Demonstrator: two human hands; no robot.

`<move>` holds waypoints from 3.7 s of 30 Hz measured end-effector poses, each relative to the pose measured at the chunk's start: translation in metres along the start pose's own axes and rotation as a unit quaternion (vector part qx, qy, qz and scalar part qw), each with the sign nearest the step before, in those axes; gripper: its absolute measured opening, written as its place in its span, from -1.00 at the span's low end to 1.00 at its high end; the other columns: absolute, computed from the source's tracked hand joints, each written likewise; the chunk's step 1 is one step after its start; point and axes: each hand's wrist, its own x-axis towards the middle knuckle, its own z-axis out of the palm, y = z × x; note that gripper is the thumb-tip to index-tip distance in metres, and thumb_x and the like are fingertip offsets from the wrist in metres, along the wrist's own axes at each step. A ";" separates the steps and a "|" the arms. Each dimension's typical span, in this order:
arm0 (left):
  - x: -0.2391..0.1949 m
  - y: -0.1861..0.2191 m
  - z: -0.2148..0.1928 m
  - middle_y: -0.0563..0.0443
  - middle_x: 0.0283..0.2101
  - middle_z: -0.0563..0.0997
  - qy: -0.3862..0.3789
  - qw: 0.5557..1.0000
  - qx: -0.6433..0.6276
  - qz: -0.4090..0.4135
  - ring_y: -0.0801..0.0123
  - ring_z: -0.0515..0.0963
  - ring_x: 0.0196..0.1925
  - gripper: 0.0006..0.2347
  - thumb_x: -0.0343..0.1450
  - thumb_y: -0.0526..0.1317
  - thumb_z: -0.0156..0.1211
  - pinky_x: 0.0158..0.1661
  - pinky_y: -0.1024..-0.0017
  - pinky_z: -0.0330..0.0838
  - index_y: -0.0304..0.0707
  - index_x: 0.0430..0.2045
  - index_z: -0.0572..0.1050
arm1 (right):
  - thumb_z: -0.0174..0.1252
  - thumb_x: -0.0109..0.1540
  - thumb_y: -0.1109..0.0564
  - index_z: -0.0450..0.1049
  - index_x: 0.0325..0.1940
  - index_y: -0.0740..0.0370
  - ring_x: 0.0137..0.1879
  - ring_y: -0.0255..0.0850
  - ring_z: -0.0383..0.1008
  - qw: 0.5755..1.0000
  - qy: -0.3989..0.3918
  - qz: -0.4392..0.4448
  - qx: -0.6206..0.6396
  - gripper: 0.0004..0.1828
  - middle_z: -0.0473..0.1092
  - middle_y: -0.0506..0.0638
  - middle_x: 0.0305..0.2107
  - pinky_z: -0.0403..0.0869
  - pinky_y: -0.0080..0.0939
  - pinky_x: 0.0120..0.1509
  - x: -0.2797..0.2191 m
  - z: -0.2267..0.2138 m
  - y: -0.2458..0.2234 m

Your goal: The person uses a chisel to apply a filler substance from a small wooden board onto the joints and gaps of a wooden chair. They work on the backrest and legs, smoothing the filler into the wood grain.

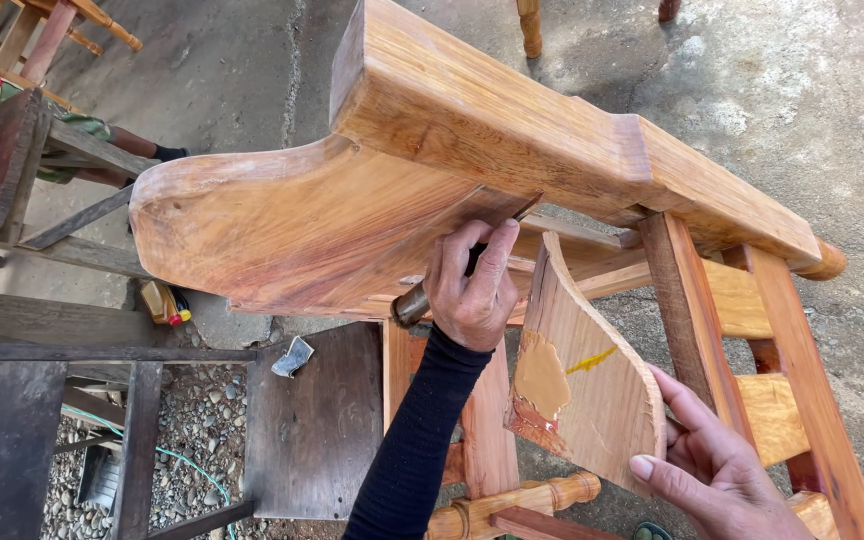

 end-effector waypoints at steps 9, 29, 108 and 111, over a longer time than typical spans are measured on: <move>0.009 0.000 -0.014 -0.08 -0.04 0.52 -0.039 0.999 0.027 0.015 0.04 0.56 -0.08 -0.58 0.32 -0.53 0.22 -0.07 0.16 0.52 -0.24 0.08 0.55 | 0.30 0.21 0.34 -0.08 0.71 0.24 0.30 -0.11 0.47 1.000 0.007 0.001 -0.009 0.06 0.49 0.28 0.18 0.41 -0.02 0.33 0.001 0.003 -0.004; 0.020 -0.005 -0.029 -0.07 -0.09 0.48 -0.055 0.995 0.060 0.053 0.05 0.52 -0.11 -0.55 0.24 -0.56 0.21 -0.09 0.16 0.48 -0.26 0.04 0.56 | 0.30 0.21 0.30 -0.08 0.71 0.22 0.37 -0.10 0.42 1.000 0.017 0.011 -0.001 0.05 0.44 0.28 0.23 0.38 0.02 0.39 0.001 0.010 -0.010; 0.082 0.048 -0.089 -0.11 -0.11 0.50 -0.221 0.942 0.218 0.130 0.10 0.51 -0.11 -0.76 0.43 -0.40 0.20 -0.09 0.21 0.42 -0.37 -0.01 0.57 | 0.32 0.22 0.26 -0.05 0.70 0.23 0.31 -0.12 0.44 0.999 0.016 0.008 0.030 0.03 0.44 0.22 0.23 0.41 -0.02 0.31 -0.001 0.029 -0.023; 0.078 0.067 -0.108 -0.15 -0.10 0.52 -0.273 0.937 0.195 0.094 0.07 0.52 -0.12 -0.65 0.33 -0.38 0.18 -0.06 0.16 0.43 -0.45 0.03 0.52 | 0.27 0.07 0.22 0.02 0.57 0.15 0.19 -0.24 0.47 0.997 0.064 0.048 0.013 0.00 0.46 0.06 0.12 0.44 -0.12 0.22 0.000 0.051 -0.056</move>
